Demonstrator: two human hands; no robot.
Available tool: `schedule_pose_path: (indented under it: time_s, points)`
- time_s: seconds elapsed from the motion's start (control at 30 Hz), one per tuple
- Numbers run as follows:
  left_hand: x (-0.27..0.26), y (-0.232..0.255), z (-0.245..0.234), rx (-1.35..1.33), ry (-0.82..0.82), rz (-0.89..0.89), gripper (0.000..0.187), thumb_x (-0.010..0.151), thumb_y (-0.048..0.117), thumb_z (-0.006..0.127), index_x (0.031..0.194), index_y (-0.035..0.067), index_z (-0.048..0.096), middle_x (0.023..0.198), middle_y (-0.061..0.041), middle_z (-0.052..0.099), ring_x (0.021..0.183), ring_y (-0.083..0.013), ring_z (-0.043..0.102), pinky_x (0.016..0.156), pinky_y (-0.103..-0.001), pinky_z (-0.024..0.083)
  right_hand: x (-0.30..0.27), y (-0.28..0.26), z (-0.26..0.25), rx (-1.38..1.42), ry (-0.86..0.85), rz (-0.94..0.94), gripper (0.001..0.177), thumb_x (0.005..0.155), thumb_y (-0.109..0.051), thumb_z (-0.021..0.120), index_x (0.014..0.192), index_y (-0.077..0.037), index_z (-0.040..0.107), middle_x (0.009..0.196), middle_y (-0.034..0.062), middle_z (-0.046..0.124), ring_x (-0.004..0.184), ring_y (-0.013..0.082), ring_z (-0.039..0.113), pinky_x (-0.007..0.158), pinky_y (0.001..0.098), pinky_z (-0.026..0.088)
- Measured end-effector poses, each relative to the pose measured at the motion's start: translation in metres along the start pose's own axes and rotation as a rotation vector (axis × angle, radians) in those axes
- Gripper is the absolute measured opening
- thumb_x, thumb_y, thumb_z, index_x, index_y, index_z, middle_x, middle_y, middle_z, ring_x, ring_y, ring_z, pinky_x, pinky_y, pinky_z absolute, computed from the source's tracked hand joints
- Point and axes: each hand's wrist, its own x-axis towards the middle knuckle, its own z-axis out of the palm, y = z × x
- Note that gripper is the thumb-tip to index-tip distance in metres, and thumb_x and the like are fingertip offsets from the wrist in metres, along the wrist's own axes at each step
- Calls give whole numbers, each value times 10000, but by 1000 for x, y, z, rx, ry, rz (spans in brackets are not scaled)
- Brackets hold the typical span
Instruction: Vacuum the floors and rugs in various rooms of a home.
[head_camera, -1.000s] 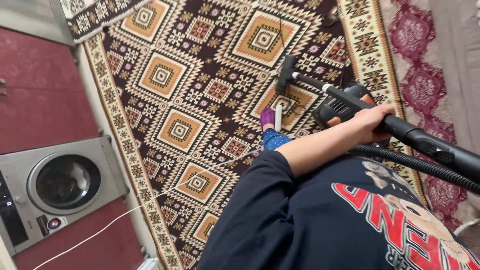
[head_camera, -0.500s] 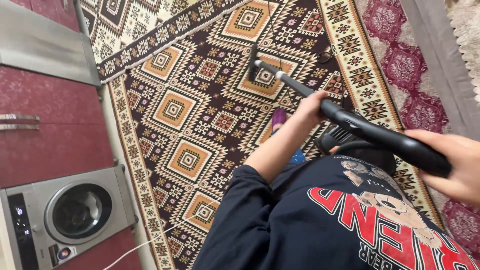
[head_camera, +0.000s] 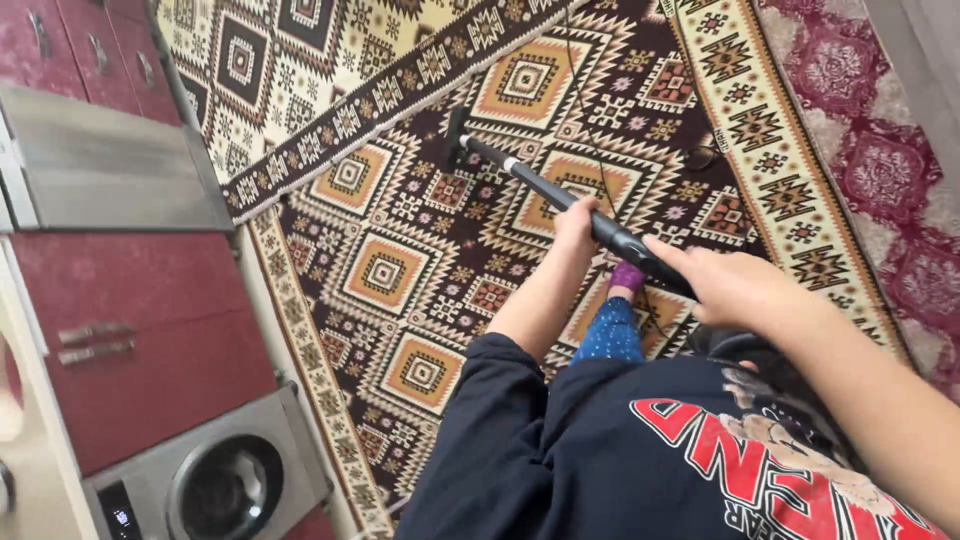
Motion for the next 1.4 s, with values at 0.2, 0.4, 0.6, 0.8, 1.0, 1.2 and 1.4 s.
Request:
schedule_pose_path:
  time_s: [0.2,0.4,0.6,0.8,1.0,1.2,1.4]
  points:
    - [-10,73,11,-77,-288,170,314,827,208,723,1026,38,550,772,-67,618,560,-177,596,441,-316,496,41,-8,2,81,110,96,1041,819,-230,715,1648,-363,100,1123,199,682,933,376,735,819,485,606]
    - [-8,50,56,263,-397,34,467,812,227,749,1149,165,431,824,-59,634,621,-185,644,458,-382,555,101,32,62,233,193,172,1109,802,-247,701,1669,-315,13,1119,263,685,976,430,712,872,503,584]
    - [-45,-39,111,616,-469,-85,668,695,179,813,1196,183,371,832,-113,632,565,-257,649,419,-436,549,-1,65,60,303,10,412,1115,798,-217,692,1658,-407,9,1140,232,724,1046,406,730,956,489,576]
    - [-155,-145,121,600,-585,-107,969,590,180,858,1319,115,222,951,-182,590,624,-292,655,443,-461,586,-127,107,149,404,46,475,1130,747,-184,718,1600,-499,48,1117,130,779,988,351,771,925,470,597]
    - [-270,-250,105,799,-622,-268,1115,606,173,863,1427,154,111,1083,-197,540,780,-312,675,556,-518,632,-259,122,251,427,-72,640,1208,746,-213,749,1656,-508,12,953,98,790,842,259,764,789,410,606]
    - [-348,-307,80,876,-674,-366,1224,643,193,848,1503,152,-23,1154,-216,564,819,-325,680,596,-513,634,-333,130,363,605,-110,712,1228,766,-157,726,1693,-545,19,830,20,698,684,164,716,671,324,642]
    - [-346,-288,66,963,-602,-188,1252,719,126,896,1550,180,-39,1237,-133,395,883,-276,649,639,-526,667,-331,99,351,745,-10,714,1164,756,-204,738,1661,-555,95,810,36,677,683,182,702,674,339,639]
